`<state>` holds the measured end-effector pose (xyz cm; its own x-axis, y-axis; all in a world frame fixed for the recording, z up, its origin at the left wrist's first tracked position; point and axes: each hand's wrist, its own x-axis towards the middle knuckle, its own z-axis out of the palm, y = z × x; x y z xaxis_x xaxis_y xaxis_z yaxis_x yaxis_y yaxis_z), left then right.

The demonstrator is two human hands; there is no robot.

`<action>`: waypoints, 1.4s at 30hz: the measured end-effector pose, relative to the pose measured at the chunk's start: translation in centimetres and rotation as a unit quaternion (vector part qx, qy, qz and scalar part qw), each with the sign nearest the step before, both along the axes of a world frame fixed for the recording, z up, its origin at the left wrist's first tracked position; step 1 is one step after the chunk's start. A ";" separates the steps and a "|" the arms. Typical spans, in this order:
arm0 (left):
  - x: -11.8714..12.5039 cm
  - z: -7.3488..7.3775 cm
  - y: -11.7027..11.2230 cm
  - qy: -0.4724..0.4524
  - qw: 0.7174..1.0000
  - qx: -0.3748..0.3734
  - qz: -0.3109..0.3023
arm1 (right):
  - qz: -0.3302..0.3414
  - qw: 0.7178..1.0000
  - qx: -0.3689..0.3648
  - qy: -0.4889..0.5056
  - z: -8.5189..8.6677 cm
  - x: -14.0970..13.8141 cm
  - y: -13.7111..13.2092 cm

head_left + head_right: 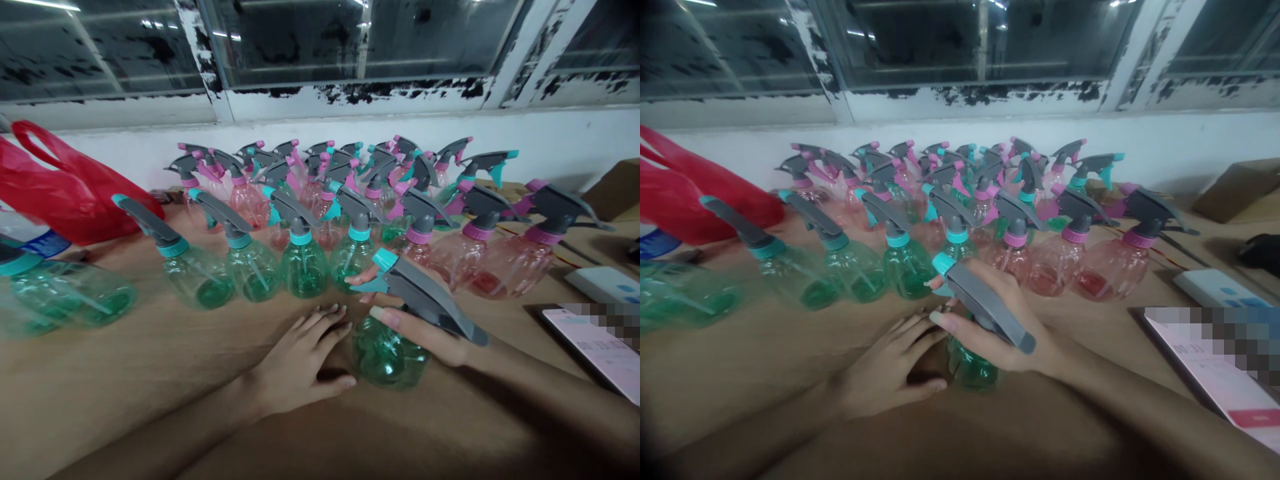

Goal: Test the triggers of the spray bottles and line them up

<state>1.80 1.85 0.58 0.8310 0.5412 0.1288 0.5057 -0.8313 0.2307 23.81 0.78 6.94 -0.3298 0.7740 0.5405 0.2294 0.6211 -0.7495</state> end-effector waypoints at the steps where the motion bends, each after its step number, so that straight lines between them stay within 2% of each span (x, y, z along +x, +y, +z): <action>1: 0.0 0.0 0.0 0.003 1.000 0.002 0.001 | -0.001 1.000 0.004 -0.005 0.0 0.0 0.0; 4: 0.0 0.0 -0.1 0.014 1.000 0.006 0.004 | -0.017 0.999 0.019 -0.020 0.2 -0.2 0.1; 9: -0.1 -0.2 0.0 0.009 1.000 -0.001 0.007 | -0.010 0.999 -0.017 -0.049 0.4 -0.2 0.0; 14: -0.1 -0.1 0.0 0.017 1.000 0.003 0.004 | -0.028 0.999 -0.003 -0.024 0.1 0.1 -0.3; 20: -0.1 -0.3 -0.1 0.016 1.000 0.024 0.005 | -0.016 1.000 0.024 -0.004 0.0 -0.1 -0.2; 42: 0.0 -0.1 -0.2 0.021 1.000 0.013 0.007 | -0.003 0.999 0.034 0.014 -0.3 -0.1 -0.1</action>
<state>1.77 1.68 0.52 0.8285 0.5494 0.1082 0.5258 -0.8298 0.1871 23.70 0.64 6.63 -0.3092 0.7368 0.6013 0.2129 0.6698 -0.7113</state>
